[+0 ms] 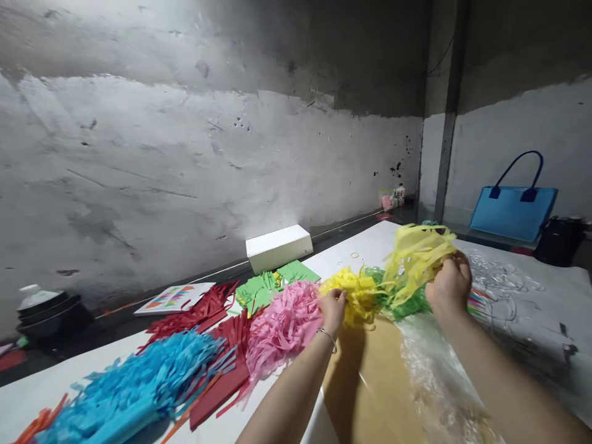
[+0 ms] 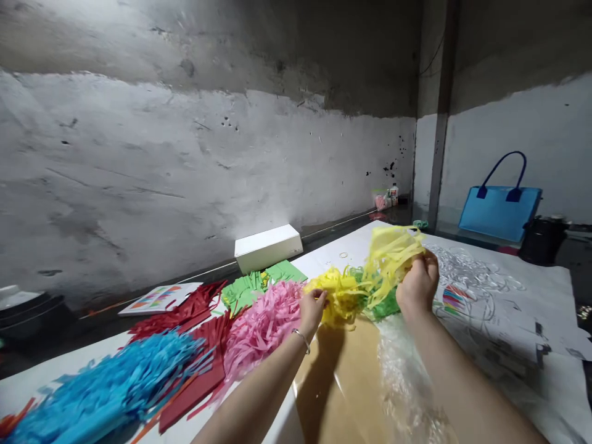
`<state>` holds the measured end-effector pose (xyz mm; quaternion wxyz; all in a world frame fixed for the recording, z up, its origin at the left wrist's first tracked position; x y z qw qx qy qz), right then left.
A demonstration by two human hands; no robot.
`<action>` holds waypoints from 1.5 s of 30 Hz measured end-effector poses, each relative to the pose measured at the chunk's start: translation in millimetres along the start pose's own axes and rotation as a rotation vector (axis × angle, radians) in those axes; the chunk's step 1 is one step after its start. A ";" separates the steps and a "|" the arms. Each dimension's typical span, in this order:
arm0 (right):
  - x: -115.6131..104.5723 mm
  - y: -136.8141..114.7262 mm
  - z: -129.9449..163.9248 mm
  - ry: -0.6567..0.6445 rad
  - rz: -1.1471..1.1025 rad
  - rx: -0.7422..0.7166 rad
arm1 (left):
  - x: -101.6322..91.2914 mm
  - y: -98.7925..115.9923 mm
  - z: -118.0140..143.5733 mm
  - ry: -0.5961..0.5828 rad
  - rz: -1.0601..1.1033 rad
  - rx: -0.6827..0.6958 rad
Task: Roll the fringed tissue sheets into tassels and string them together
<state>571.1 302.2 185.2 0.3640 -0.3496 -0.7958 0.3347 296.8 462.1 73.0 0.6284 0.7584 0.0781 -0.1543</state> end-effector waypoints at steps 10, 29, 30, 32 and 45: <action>8.5 -147.6 152.5 -1.130 0.231 -0.500 | -95.4 112.8 184.2 -0.093 0.077 0.473; -76.0 -213.1 349.6 -1.081 0.103 -0.956 | -225.3 97.8 386.6 -0.232 -0.150 0.346; -79.0 -216.2 352.2 -1.093 0.074 -0.959 | -221.9 92.9 381.4 -0.269 -0.071 0.239; -84.6 -221.3 355.6 -1.069 0.052 -0.988 | -210.3 76.1 373.7 -0.357 0.111 -0.021; -90.6 -199.0 378.5 -1.072 0.191 -0.972 | -198.7 26.5 415.4 -0.287 0.549 -0.353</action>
Point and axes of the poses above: each hand's wrist, its own z-axis away from the middle knuckle, its own x-axis out of the palm, y = z × x, the point moved 7 cm from there along -z, towards the middle knuckle, and after that the axes turned 4 degrees about -y, right-handed, at the moved point
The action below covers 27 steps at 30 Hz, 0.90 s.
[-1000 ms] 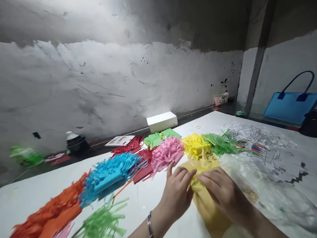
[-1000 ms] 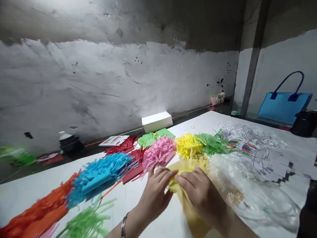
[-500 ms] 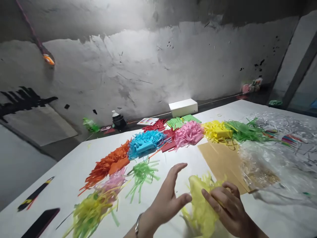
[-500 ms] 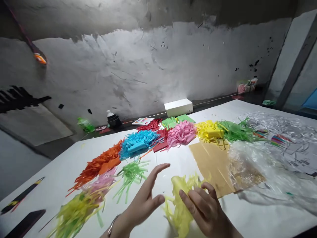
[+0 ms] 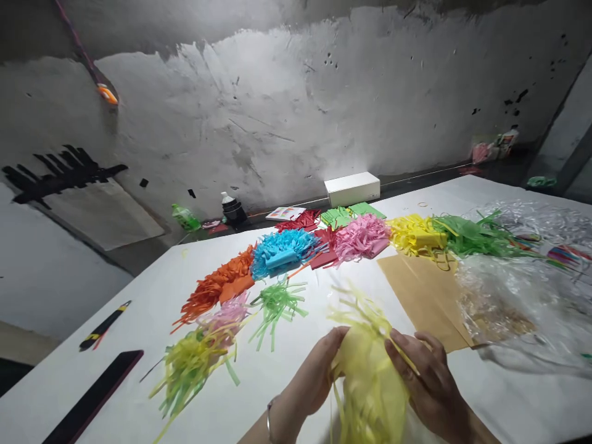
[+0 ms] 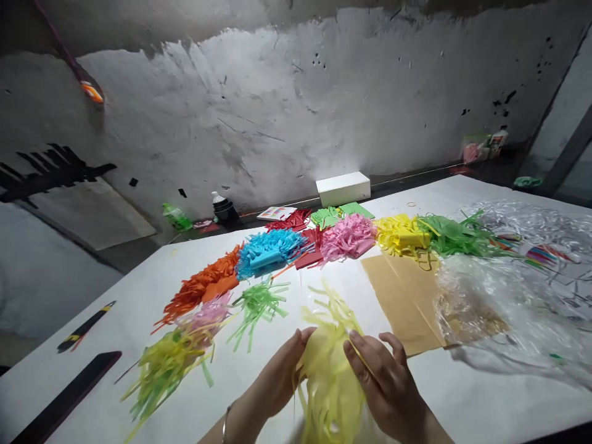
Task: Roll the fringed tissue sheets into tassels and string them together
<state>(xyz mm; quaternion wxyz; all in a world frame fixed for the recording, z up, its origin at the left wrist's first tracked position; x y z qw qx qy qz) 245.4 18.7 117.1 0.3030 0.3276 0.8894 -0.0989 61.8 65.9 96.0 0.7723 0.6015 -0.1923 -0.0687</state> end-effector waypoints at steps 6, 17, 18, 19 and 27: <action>12.2 -3.8 -4.3 -0.109 0.003 -0.036 | 1.5 17.6 27.5 0.335 -0.759 0.469; 39.3 -1.3 12.4 -0.211 0.068 0.096 | -8.6 -14.7 26.7 0.406 -0.528 0.440; 42.6 0.2 14.8 -0.221 0.075 0.122 | -15.1 -21.4 30.5 0.437 -0.420 0.405; 45.4 1.7 16.8 -0.227 0.079 0.147 | -21.4 -28.5 35.5 0.467 -0.306 0.375; 40.0 21.4 20.3 -0.169 0.015 0.334 | -50.8 -27.1 67.4 0.016 0.071 0.441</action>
Point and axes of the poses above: each hand's wrist, its own z-axis away from the middle knuckle, its own x-axis out of the palm, y = z × x, the point moved 7 cm from there along -z, towards the middle knuckle, and after that the axes turned 4 degrees about -y, right-handed, at the moved point
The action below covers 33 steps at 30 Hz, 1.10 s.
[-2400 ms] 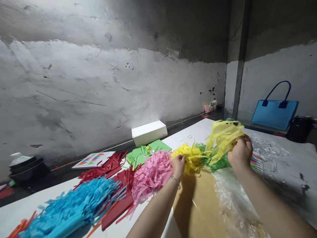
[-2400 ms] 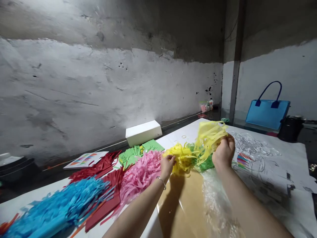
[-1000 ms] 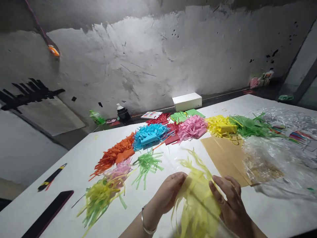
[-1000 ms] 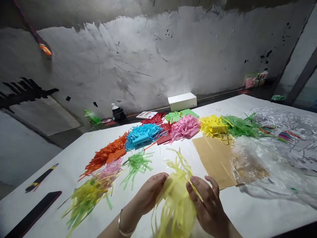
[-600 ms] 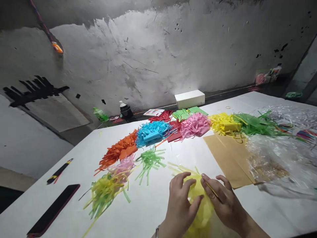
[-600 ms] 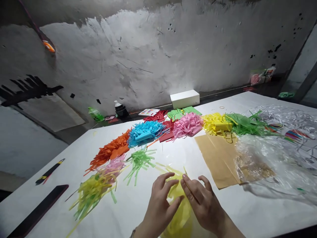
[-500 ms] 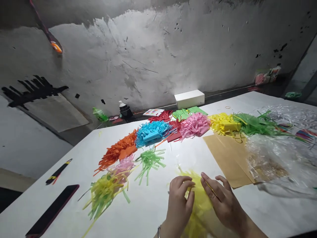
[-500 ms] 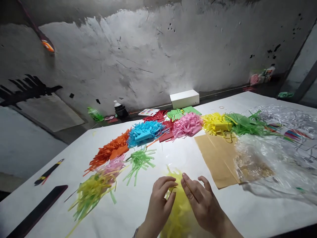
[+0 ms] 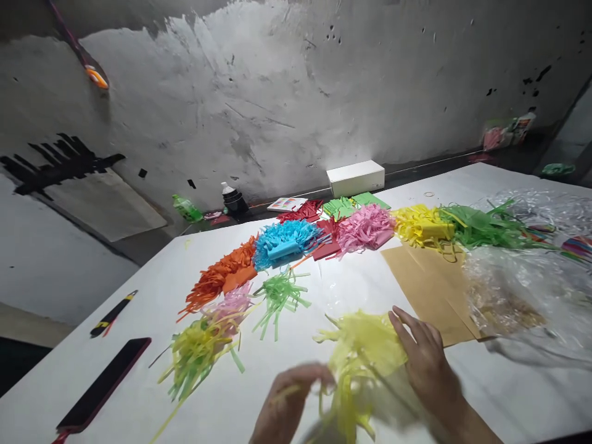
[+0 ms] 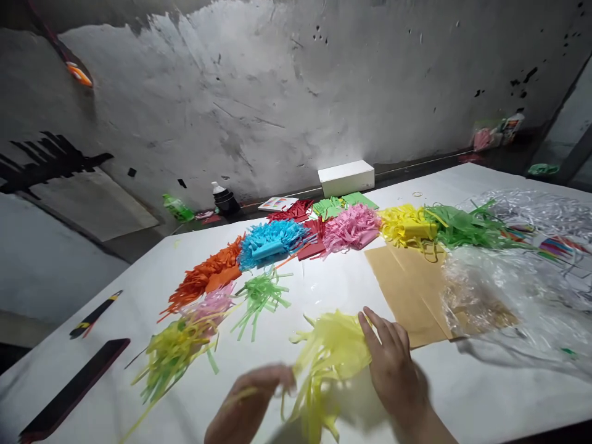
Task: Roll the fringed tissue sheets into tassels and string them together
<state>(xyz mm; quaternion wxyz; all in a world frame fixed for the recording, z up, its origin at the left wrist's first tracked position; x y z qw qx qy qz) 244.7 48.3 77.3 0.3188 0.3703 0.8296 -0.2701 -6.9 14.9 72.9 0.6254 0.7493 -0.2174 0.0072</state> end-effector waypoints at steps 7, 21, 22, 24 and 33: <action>-18.0 -12.6 -15.7 0.056 -0.214 -0.108 | -3.2 10.8 -68.5 0.009 -0.355 -0.251; -84.5 40.6 -12.1 0.194 0.241 -0.190 | 148.0 -56.1 -60.8 -0.423 0.685 -0.672; -83.7 36.0 -4.9 0.147 0.243 -0.237 | 138.7 -58.1 -52.8 -0.386 0.643 -0.691; -70.0 20.2 9.9 0.000 0.212 -0.349 | 105.3 -58.6 -37.0 -0.262 0.499 -0.712; 14.7 -64.8 52.9 -0.187 -0.118 -0.438 | -57.3 0.4 36.4 0.199 -0.988 -0.402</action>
Point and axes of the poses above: each hand's wrist, its own z-axis away from the middle knuckle, its own x-axis out of the palm, y = z × x, the point moved 7 cm from there along -z, towards the middle knuckle, and after that the axes turned 4 degrees about -y, right-handed, at the moved point
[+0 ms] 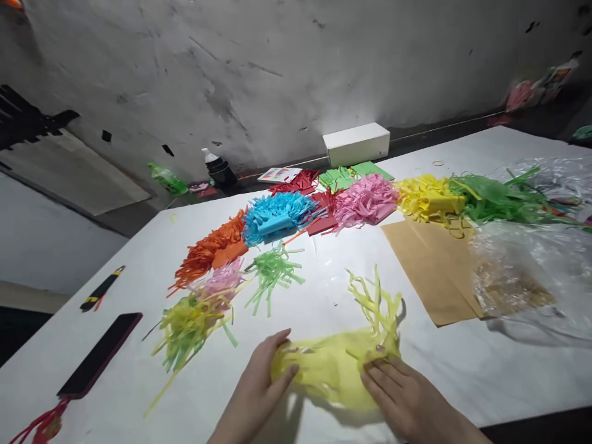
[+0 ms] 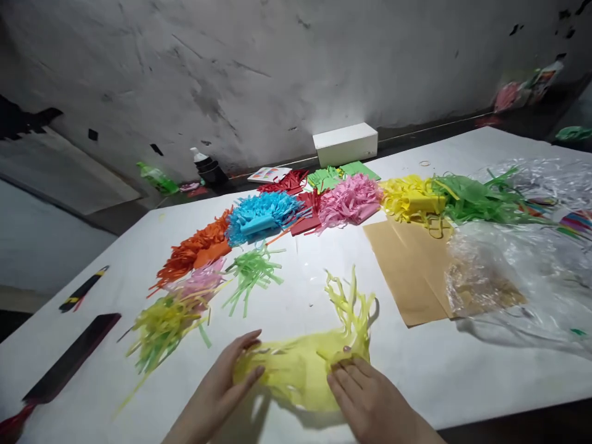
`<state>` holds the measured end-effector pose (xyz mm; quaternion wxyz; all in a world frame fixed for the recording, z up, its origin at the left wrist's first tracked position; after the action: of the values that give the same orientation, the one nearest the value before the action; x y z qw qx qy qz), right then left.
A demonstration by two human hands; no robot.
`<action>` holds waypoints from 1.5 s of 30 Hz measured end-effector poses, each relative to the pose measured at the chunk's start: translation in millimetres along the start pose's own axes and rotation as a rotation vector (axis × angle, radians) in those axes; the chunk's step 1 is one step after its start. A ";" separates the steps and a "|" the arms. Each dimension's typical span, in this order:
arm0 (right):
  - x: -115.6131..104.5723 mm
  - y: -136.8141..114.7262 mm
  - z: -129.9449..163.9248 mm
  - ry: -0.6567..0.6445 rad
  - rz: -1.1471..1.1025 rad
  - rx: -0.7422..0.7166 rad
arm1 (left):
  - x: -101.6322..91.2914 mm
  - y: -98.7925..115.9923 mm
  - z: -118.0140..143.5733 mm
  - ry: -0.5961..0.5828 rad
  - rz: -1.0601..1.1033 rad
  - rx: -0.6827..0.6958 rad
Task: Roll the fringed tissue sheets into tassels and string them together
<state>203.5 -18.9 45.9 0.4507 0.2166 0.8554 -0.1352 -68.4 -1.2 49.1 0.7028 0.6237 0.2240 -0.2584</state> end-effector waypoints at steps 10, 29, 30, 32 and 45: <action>4.6 18.2 20.6 -0.083 0.077 0.325 | 103.0 86.1 24.9 -0.119 -0.361 0.765; 0.4 24.4 -6.9 -0.023 -0.340 0.344 | 92.1 53.2 18.3 0.075 -0.190 0.517; 2.7 28.3 -10.7 -0.025 -0.316 0.403 | 92.9 51.5 11.1 0.056 -0.211 0.429; 9.2 34.6 -20.0 -0.047 -0.250 0.503 | 96.0 49.0 -6.9 -0.050 -0.321 0.209; 4.7 48.7 -27.9 0.009 0.035 0.644 | 89.0 52.0 -48.1 -0.236 -0.576 -0.158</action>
<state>205.2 36.5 55.8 0.3572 0.3636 0.7667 -0.3902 33.6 43.7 26.2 0.6681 0.4438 0.3276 -0.4993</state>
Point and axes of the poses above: each hand's wrist, its own z-axis away from the middle knuckle, its own x-axis out of the palm, y = z × x, the point moved 7 cm from there along -z, towards the middle knuckle, and after that the axes turned 4 degrees about -y, right-handed, at the moved point
